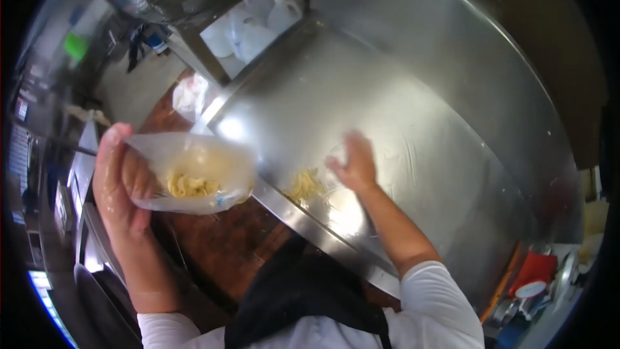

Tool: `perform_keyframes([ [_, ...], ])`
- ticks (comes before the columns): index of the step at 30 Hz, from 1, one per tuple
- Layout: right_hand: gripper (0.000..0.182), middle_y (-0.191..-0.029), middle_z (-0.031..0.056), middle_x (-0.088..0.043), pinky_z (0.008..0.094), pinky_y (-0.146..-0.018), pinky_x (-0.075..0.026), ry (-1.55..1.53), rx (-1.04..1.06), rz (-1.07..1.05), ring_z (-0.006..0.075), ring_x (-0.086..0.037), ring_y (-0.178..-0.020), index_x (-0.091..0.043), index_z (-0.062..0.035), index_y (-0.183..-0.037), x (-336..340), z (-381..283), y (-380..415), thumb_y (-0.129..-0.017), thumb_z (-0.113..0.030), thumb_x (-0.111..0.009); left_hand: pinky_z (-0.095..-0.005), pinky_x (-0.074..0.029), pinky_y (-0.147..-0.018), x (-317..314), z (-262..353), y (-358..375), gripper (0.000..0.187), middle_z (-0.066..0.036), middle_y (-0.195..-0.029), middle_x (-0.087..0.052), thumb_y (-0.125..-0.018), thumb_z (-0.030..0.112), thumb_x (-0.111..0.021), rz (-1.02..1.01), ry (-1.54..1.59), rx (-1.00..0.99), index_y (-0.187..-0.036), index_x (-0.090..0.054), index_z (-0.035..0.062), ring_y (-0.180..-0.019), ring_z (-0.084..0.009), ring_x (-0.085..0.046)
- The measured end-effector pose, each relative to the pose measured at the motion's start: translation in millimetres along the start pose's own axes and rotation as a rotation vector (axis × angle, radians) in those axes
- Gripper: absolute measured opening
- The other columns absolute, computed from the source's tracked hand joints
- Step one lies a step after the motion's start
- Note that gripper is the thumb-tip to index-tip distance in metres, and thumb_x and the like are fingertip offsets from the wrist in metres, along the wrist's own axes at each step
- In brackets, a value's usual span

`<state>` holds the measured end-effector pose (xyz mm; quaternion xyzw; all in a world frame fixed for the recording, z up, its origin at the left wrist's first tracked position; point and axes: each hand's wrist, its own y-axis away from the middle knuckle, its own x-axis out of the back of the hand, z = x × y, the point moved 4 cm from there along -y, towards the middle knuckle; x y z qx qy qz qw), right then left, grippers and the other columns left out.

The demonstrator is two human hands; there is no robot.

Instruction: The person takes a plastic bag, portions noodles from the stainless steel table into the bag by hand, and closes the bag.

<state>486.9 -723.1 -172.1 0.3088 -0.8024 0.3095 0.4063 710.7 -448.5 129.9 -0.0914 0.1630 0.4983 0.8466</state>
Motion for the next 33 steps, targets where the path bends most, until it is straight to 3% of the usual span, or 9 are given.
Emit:
perform_keyframes([
  [5, 0.064, -0.135, 0.0244, -0.043, 0.0458, -0.11, -0.025, -0.292, 0.313, -0.421, 0.0364, -0.035, -0.131, -0.05, -0.0001, -0.125, -49.0, -125.4, 5.3, -0.081, -0.044, -0.064, -0.0203, -0.026, -0.031, -47.8, -17.8, 3.3, 0.019, 0.006, -0.05, -0.031, -0.1, 0.02, -0.043, -0.15, -0.049, 0.075, -0.108, -0.05, 0.0042, -0.035, -0.0039, -0.028],
  [9, 0.033, -0.107, 0.0146, -0.059, 0.0504, -0.09, -0.039, -0.48, 0.405, -0.046, 0.0376, -0.052, -0.104, -0.063, -0.0115, -0.104, -40.0, -144.9, 36.8, -0.076, -0.028, -0.067, -0.0202, -0.025, -0.032, -82.6, -29.7, 1.2, 0.021, 0.006, -0.05, -0.03, -0.099, 0.02, -0.043, -0.221, 0.013, 0.136, -0.109, -0.052, 0.0033, -0.036, -0.0041, -0.028],
  [14, 0.018, -0.101, 0.0114, -0.06, 0.0442, -0.089, -0.041, -0.242, 0.155, -0.358, 0.0319, -0.054, -0.1, -0.064, -0.007, -0.094, 3.3, -87.3, 104.2, -0.083, -0.022, -0.061, -0.0209, -0.023, -0.036, -128.4, -61.1, 1.5, 0.023, 0.006, -0.049, -0.03, -0.099, 0.02, -0.043, -0.336, 0.043, 0.175, -0.107, -0.055, 0.0022, -0.037, -0.0044, -0.026],
  [16, 0.013, -0.097, 0.0097, -0.059, 0.042, -0.087, -0.041, -0.272, 0.137, -0.145, 0.0294, -0.054, -0.097, -0.065, -0.0076, -0.088, 44.8, -70.7, 145.7, -0.083, -0.018, -0.06, -0.0211, -0.023, -0.036, -135.6, -86.1, -3.9, 0.023, 0.006, -0.049, -0.031, -0.099, 0.021, -0.044, -0.35, 0.044, 0.214, -0.107, -0.056, 0.0025, -0.037, -0.0046, -0.027],
  [20, 0.01, -0.093, 0.0076, -0.06, 0.0411, -0.082, -0.043, -0.059, -0.14, -0.084, 0.0291, -0.055, -0.094, -0.066, -0.0099, -0.085, 107.0, -40.3, 233.4, -0.081, -0.019, -0.064, -0.0221, -0.024, -0.037, -114.4, -162.5, -15.9, 0.025, 0.006, -0.048, -0.031, -0.097, 0.025, -0.049, -0.337, -0.189, 0.214, -0.105, -0.058, 0.0038, -0.037, -0.0049, -0.028],
  [24, 0.018, -0.073, 0.0105, -0.057, 0.0423, -0.062, -0.045, 0.085, -0.397, -0.021, 0.0312, -0.056, -0.071, -0.062, -0.0097, -0.07, 134.9, -15.9, 279.9, -0.08, -0.024, -0.066, -0.0228, -0.023, -0.036, -92.4, -179.6, -10.1, 0.027, 0.006, -0.048, -0.031, -0.096, 0.027, -0.051, -0.29, -0.227, 0.351, -0.107, -0.058, 0.0034, -0.036, -0.0055, -0.026],
  [29, 0.037, -0.057, 0.0132, -0.052, 0.0427, -0.05, -0.042, 0.042, -0.409, 0.019, 0.0341, -0.052, -0.054, -0.053, -0.0054, -0.057, 131.7, -8.5, 259.3, -0.081, -0.03, -0.068, -0.0232, -0.021, -0.036, -85.3, -181.5, -1.1, 0.03, 0.007, -0.048, -0.031, -0.096, 0.028, -0.052, -0.306, -0.269, 0.211, -0.108, -0.06, 0.002, -0.036, -0.0049, -0.026],
  [31, 0.042, -0.056, 0.0158, -0.052, 0.0406, -0.049, -0.04, -0.188, -0.628, 0.03, 0.0333, -0.05, -0.051, -0.051, -0.0031, -0.056, 121.4, 3.1, 238.7, -0.082, -0.031, -0.067, -0.0227, -0.02, -0.037, -83.5, -184.2, 1.8, 0.031, 0.007, -0.048, -0.032, -0.095, 0.029, -0.053, -0.306, -0.262, 0.193, -0.109, -0.06, 0.0016, -0.037, -0.0041, -0.025],
  [33, 0.042, -0.051, 0.011, -0.041, 0.0336, -0.046, -0.034, -0.382, -0.637, 0.107, 0.0159, -0.037, -0.049, -0.047, -0.0011, -0.057, 133.2, -25.4, 173.6, -0.087, -0.024, -0.065, -0.0228, -0.019, -0.037, -79.8, -187.8, -0.4, 0.033, 0.008, -0.049, -0.032, -0.095, 0.03, -0.053, -0.34, -0.289, 0.149, -0.111, -0.06, 0.0011, -0.038, -0.0038, -0.025],
])
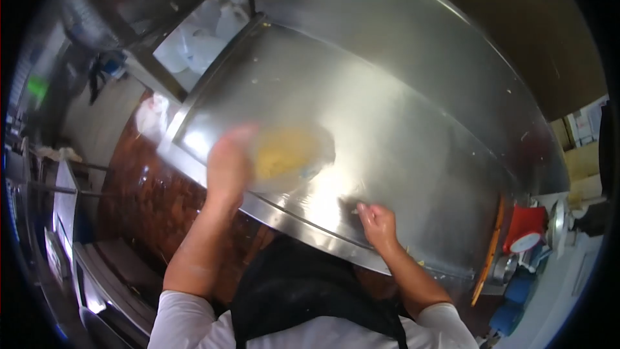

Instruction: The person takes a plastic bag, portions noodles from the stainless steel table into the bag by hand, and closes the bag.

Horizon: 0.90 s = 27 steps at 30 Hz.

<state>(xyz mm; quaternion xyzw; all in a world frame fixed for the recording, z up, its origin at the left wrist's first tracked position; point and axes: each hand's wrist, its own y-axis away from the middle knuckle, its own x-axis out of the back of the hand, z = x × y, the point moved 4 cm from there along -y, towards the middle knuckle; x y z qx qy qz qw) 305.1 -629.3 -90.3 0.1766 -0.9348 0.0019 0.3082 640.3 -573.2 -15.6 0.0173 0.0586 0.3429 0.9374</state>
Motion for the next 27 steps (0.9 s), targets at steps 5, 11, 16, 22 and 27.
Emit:
perform_keyframes([
  [5, 0.021, -0.063, 0.0088, -0.047, 0.0354, -0.051, -0.035, -0.66, 0.681, -0.091, 0.0216, -0.044, -0.055, -0.052, -0.0029, -0.068, -39.4, -182.7, -48.9, -0.085, -0.014, -0.061, -0.0223, -0.023, -0.039, -22.2, 10.2, 3.0, 0.034, 0.007, -0.049, -0.036, -0.096, 0.028, -0.052, -0.082, -0.035, 0.0, -0.113, -0.06, 0.0, -0.039, -0.0038, -0.029],
  [11, 0.014, -0.084, 0.0117, -0.065, 0.0394, -0.065, -0.049, 0.217, 0.873, 0.122, 0.0274, -0.06, -0.069, -0.068, -0.0064, -0.091, -119.1, -182.8, -101.2, -0.084, -0.016, -0.06, -0.024, -0.024, -0.036, 0.5, 5.2, -20.6, 0.033, 0.005, -0.047, -0.036, -0.095, 0.029, -0.053, 0.032, -0.187, -0.198, -0.112, -0.06, 0.0016, -0.036, -0.0059, -0.03],
  [16, 0.008, -0.082, 0.003, -0.068, 0.0226, -0.065, -0.048, -0.243, 0.264, -0.112, 0.008, -0.059, -0.07, -0.07, -0.0046, -0.088, -12.1, -160.4, -95.5, -0.083, -0.006, -0.065, -0.0234, -0.024, -0.037, -10.8, 19.8, -13.5, 0.031, 0.007, -0.048, -0.03, -0.094, 0.029, -0.053, 0.067, 0.064, 0.007, -0.11, -0.06, 0.0033, -0.037, -0.0053, -0.027],
  [22, 0.025, -0.061, -0.0006, -0.053, 0.024, -0.051, -0.04, -0.438, -0.347, 0.133, 0.0086, -0.051, -0.057, -0.058, -0.0077, -0.071, 94.3, 14.5, -81.9, -0.086, -0.027, -0.064, -0.0227, -0.023, -0.037, -26.8, 26.9, -9.8, 0.03, 0.007, -0.047, -0.028, -0.096, 0.026, -0.051, -0.002, 0.162, 0.047, -0.113, -0.059, 0.0023, -0.037, -0.0045, -0.024],
  [27, 0.048, -0.063, 0.0176, -0.059, 0.0417, -0.059, -0.045, 0.58, -0.529, 0.281, 0.0298, -0.058, -0.061, -0.059, 0.0018, -0.075, 200.7, 196.8, 37.8, -0.083, -0.046, -0.062, -0.0219, -0.022, -0.039, -19.4, 27.9, -4.5, 0.031, 0.007, -0.048, -0.027, -0.098, 0.026, -0.048, 0.043, 0.182, 0.116, -0.115, -0.058, 0.0026, -0.04, -0.0039, -0.024],
])
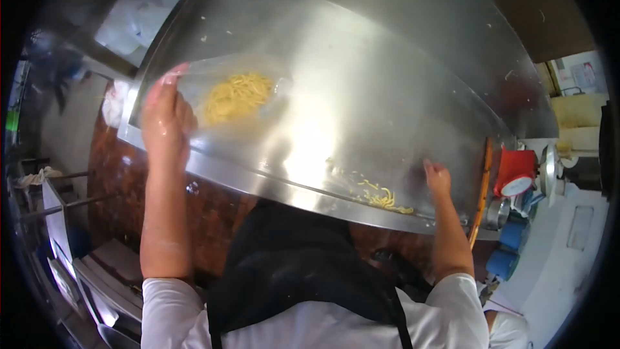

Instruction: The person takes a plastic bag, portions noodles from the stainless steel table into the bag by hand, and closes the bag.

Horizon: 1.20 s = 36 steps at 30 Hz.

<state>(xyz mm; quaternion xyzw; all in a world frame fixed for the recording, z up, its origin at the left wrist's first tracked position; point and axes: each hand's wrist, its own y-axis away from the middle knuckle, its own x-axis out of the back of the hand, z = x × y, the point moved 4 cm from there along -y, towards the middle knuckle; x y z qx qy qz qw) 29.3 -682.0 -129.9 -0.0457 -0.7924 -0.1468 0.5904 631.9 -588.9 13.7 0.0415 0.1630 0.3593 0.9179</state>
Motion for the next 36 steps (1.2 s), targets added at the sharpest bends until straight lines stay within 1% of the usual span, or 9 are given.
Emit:
perform_keyframes([
  [2, 0.047, -0.075, 0.0264, -0.061, 0.0485, -0.065, -0.044, 0.156, 0.02, 0.115, 0.0434, -0.058, -0.07, -0.06, 0.004, -0.081, 11.2, 59.1, 29.2, -0.086, -0.043, -0.056, -0.0221, -0.022, -0.039, 5.1, -2.1, 2.6, 0.031, 0.007, -0.048, -0.028, -0.098, 0.026, -0.048, -0.012, 0.006, 0.016, -0.115, -0.058, 0.0029, -0.04, -0.0038, -0.025],
  [4, 0.044, -0.08, 0.0261, -0.061, 0.0497, -0.069, -0.044, 0.259, -0.025, 0.132, 0.0467, -0.057, -0.077, -0.06, 0.002, -0.081, 0.1, 90.0, 61.8, -0.09, -0.04, -0.051, -0.0221, -0.022, -0.04, 7.0, -2.3, 5.4, 0.029, 0.007, -0.049, -0.029, -0.099, 0.026, -0.047, -0.013, 0.018, 0.032, -0.115, -0.057, 0.0042, -0.041, -0.004, -0.026],
  [9, 0.034, -0.079, 0.0218, -0.059, 0.0436, -0.072, -0.046, 0.007, 0.033, 0.019, 0.0405, -0.056, -0.078, -0.061, 0.0008, -0.084, -28.4, -11.0, 126.6, -0.091, -0.032, -0.052, -0.0223, -0.021, -0.04, 11.7, -7.6, 7.6, 0.026, 0.008, -0.051, -0.028, -0.098, 0.025, -0.048, 0.031, 0.05, 0.028, -0.11, -0.059, 0.004, -0.042, -0.0035, -0.026],
  [11, 0.027, -0.082, 0.019, -0.059, 0.0404, -0.072, -0.045, -0.28, 0.339, 0.109, 0.0363, -0.055, -0.076, -0.061, 0.0004, -0.085, -55.3, -70.5, 147.3, -0.091, -0.025, -0.054, -0.0227, -0.02, -0.04, 9.9, -6.1, 7.5, 0.026, 0.009, -0.054, -0.028, -0.097, 0.024, -0.049, 0.01, 0.076, 0.014, -0.108, -0.06, 0.0034, -0.044, -0.0026, -0.026],
  [13, 0.022, -0.085, 0.0172, -0.06, 0.0398, -0.075, -0.045, -0.505, 0.414, -0.088, 0.0348, -0.056, -0.08, -0.062, -0.0009, -0.088, -61.3, -132.3, 146.1, -0.09, -0.022, -0.056, -0.0228, -0.02, -0.04, 5.4, -3.1, 7.6, 0.025, 0.009, -0.054, -0.028, -0.097, 0.024, -0.05, -0.026, 0.062, 0.013, -0.108, -0.06, 0.004, -0.044, -0.0029, -0.027],
  [17, 0.021, -0.086, 0.0158, -0.063, 0.0403, -0.076, -0.046, -0.66, 0.281, -0.102, 0.0342, -0.059, -0.083, -0.063, -0.0015, -0.086, -52.0, -122.0, 92.1, -0.085, -0.022, -0.063, -0.0219, -0.021, -0.04, -0.9, -0.3, 3.6, 0.025, 0.007, -0.048, -0.029, -0.098, 0.026, -0.048, 0.003, 0.003, 0.022, -0.108, -0.059, 0.0046, -0.04, -0.0048, -0.026],
  [19, 0.04, -0.111, 0.0193, -0.06, 0.0436, -0.089, -0.044, -0.303, 0.719, -0.001, 0.0366, -0.055, -0.103, -0.06, -0.0026, -0.106, -28.4, -99.7, 72.2, -0.081, -0.034, -0.068, -0.0218, -0.021, -0.041, -0.8, -1.5, 5.1, 0.024, 0.007, -0.048, -0.029, -0.097, 0.026, -0.049, 0.053, -0.036, 0.033, -0.104, -0.06, 0.0052, -0.04, -0.0047, -0.025],
  [25, 0.103, -0.148, 0.0283, -0.021, 0.0483, -0.112, -0.018, 0.291, 0.887, -0.264, 0.0426, -0.021, -0.138, -0.026, 0.0004, -0.143, -25.6, -73.1, 75.9, -0.071, -0.062, -0.067, -0.0221, -0.022, -0.041, -19.6, 22.3, 4.7, 0.022, 0.008, -0.049, -0.028, -0.096, 0.028, -0.052, 0.027, -0.062, -0.109, -0.1, -0.061, 0.0075, -0.041, -0.0043, -0.025],
  [36, 0.081, -0.147, 0.0269, -0.023, 0.0462, -0.114, -0.014, -0.187, 1.309, -0.285, 0.0391, -0.021, -0.138, -0.024, 0.0019, -0.142, -115.7, -274.1, 125.0, -0.086, -0.048, -0.054, -0.0177, -0.022, -0.038, 17.6, 146.3, 116.2, 0.029, 0.007, -0.055, -0.034, -0.096, 0.015, -0.051, 0.122, 0.091, -0.391, -0.12, -0.053, -0.0001, -0.043, -0.002, -0.026],
])
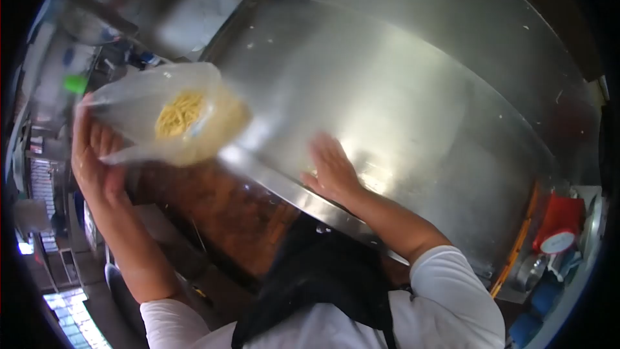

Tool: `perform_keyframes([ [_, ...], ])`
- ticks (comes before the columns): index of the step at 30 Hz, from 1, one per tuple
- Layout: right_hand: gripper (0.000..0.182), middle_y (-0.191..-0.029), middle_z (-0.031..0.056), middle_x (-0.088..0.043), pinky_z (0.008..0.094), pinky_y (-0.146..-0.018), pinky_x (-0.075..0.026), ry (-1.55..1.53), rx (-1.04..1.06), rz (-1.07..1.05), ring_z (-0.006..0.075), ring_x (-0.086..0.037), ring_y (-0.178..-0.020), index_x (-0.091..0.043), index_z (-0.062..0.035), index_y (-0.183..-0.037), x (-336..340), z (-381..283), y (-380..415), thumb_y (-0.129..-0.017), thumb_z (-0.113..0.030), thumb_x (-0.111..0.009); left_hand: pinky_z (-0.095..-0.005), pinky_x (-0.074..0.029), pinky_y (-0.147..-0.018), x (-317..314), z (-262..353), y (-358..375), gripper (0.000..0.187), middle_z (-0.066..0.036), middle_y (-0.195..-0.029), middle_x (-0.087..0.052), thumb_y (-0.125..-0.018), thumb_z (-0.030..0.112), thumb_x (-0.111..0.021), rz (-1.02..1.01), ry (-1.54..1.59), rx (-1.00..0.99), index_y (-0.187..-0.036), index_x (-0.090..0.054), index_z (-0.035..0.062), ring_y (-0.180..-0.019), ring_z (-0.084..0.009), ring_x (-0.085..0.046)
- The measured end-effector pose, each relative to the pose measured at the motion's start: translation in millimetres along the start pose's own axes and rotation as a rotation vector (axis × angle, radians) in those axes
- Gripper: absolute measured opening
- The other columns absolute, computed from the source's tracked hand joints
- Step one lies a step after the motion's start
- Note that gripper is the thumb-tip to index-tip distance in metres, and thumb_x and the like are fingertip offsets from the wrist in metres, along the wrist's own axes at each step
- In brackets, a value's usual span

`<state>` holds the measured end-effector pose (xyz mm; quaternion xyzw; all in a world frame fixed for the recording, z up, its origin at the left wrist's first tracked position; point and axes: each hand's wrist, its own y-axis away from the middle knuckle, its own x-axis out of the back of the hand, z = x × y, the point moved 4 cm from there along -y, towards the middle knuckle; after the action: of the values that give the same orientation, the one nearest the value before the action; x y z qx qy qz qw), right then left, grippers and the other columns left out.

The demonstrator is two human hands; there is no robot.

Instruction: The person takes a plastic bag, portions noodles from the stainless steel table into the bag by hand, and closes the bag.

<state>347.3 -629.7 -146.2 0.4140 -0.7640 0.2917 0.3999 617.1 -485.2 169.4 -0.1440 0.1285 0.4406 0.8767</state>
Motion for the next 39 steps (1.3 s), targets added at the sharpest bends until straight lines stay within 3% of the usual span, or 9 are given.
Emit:
perform_keyframes([
  [7, 0.074, -0.15, 0.0238, -0.02, 0.0426, -0.116, -0.011, -0.053, -0.061, 0.023, 0.0344, -0.017, -0.14, -0.025, 0.0019, -0.143, -32.4, -26.4, -84.5, -0.092, -0.049, -0.042, -0.0196, -0.022, -0.034, 29.5, 54.2, 47.6, 0.031, 0.006, -0.055, -0.029, -0.1, 0.016, -0.044, 0.054, -0.077, -0.07, -0.125, -0.048, -0.0011, -0.041, -0.0021, -0.023],
  [11, 0.079, -0.152, 0.0202, -0.016, 0.0395, -0.117, -0.007, -0.266, 0.019, -0.223, 0.0307, -0.013, -0.142, -0.026, 0.0004, -0.143, -35.1, -76.9, -110.1, -0.09, -0.057, -0.042, -0.0197, -0.022, -0.035, 37.6, 67.1, 84.9, 0.029, 0.006, -0.054, -0.025, -0.101, 0.02, -0.042, 0.089, -0.099, -0.052, -0.122, -0.051, 0.001, -0.041, -0.0027, -0.024],
  [15, 0.069, -0.145, 0.0178, -0.032, 0.0395, -0.116, -0.013, -0.241, 0.242, -0.388, 0.0302, -0.022, -0.139, -0.045, 0.0001, -0.132, -78.5, -91.7, -138.3, -0.087, -0.053, -0.048, -0.0195, -0.023, -0.033, 43.5, 74.5, 97.9, 0.027, 0.006, -0.051, -0.025, -0.101, 0.02, -0.041, 0.155, -0.136, -0.072, -0.119, -0.052, 0.0032, -0.038, -0.0037, -0.023],
  [16, 0.059, -0.135, 0.0171, -0.043, 0.0402, -0.112, -0.021, -0.278, 0.277, -0.302, 0.0304, -0.032, -0.133, -0.054, 0.0012, -0.121, -71.2, -92.0, -132.5, -0.085, -0.046, -0.054, -0.0195, -0.024, -0.033, 39.7, 73.2, 100.6, 0.027, 0.006, -0.051, -0.026, -0.101, 0.02, -0.041, 0.133, -0.112, -0.057, -0.118, -0.052, 0.0035, -0.037, -0.0037, -0.023],
  [20, 0.043, -0.117, 0.0154, -0.051, 0.0416, -0.101, -0.035, -0.241, 0.285, -0.267, 0.0301, -0.045, -0.117, -0.057, 0.0007, -0.107, -50.4, -69.6, -84.4, -0.081, -0.034, -0.061, -0.0192, -0.027, -0.033, 21.0, 52.1, 109.3, 0.024, 0.005, -0.051, -0.029, -0.101, 0.019, -0.039, 0.106, -0.034, -0.041, -0.115, -0.05, 0.0037, -0.037, -0.0039, -0.027],
  [25, 0.037, -0.112, 0.0133, -0.052, 0.041, -0.096, -0.038, -0.139, 0.254, 0.015, 0.0304, -0.047, -0.111, -0.057, 0.0013, -0.107, -18.4, -34.0, 30.3, -0.084, -0.028, -0.058, -0.0198, -0.03, -0.033, -17.5, 9.6, 101.5, 0.023, 0.005, -0.051, -0.031, -0.101, 0.02, -0.04, 0.009, 0.113, 0.052, -0.113, -0.05, 0.0035, -0.036, -0.0048, -0.029],
  [33, 0.016, -0.092, 0.0122, -0.061, 0.0427, -0.086, -0.043, -0.064, -0.391, 0.16, 0.0313, -0.055, -0.094, -0.065, -0.0071, -0.09, 80.8, 20.2, 241.1, -0.084, -0.021, -0.06, -0.0224, -0.023, -0.036, -73.0, -80.4, 88.5, 0.024, 0.007, -0.048, -0.029, -0.094, 0.028, -0.055, 0.02, -0.005, 0.175, -0.099, -0.059, 0.0051, -0.037, -0.0053, -0.029],
  [37, 0.025, -0.076, 0.0147, -0.059, 0.0438, -0.069, -0.046, 0.156, -0.611, 0.184, 0.0354, -0.056, -0.076, -0.06, -0.0062, -0.067, 95.5, 56.8, 304.3, -0.083, -0.025, -0.062, -0.0218, -0.024, -0.037, -61.2, -160.5, 91.1, 0.024, 0.007, -0.047, -0.028, -0.095, 0.029, -0.053, -0.058, -0.275, 0.227, -0.1, -0.059, 0.0062, -0.037, -0.0044, -0.025],
  [39, 0.034, -0.066, 0.014, -0.056, 0.0432, -0.059, -0.045, 0.224, -0.598, 0.276, 0.035, -0.056, -0.066, -0.056, -0.0064, -0.059, 104.8, 58.2, 302.1, -0.082, -0.03, -0.064, -0.0219, -0.024, -0.037, -57.2, -182.2, 96.8, 0.024, 0.007, -0.048, -0.029, -0.095, 0.028, -0.054, -0.052, -0.176, 0.328, -0.099, -0.059, 0.0055, -0.037, -0.0044, -0.025],
])
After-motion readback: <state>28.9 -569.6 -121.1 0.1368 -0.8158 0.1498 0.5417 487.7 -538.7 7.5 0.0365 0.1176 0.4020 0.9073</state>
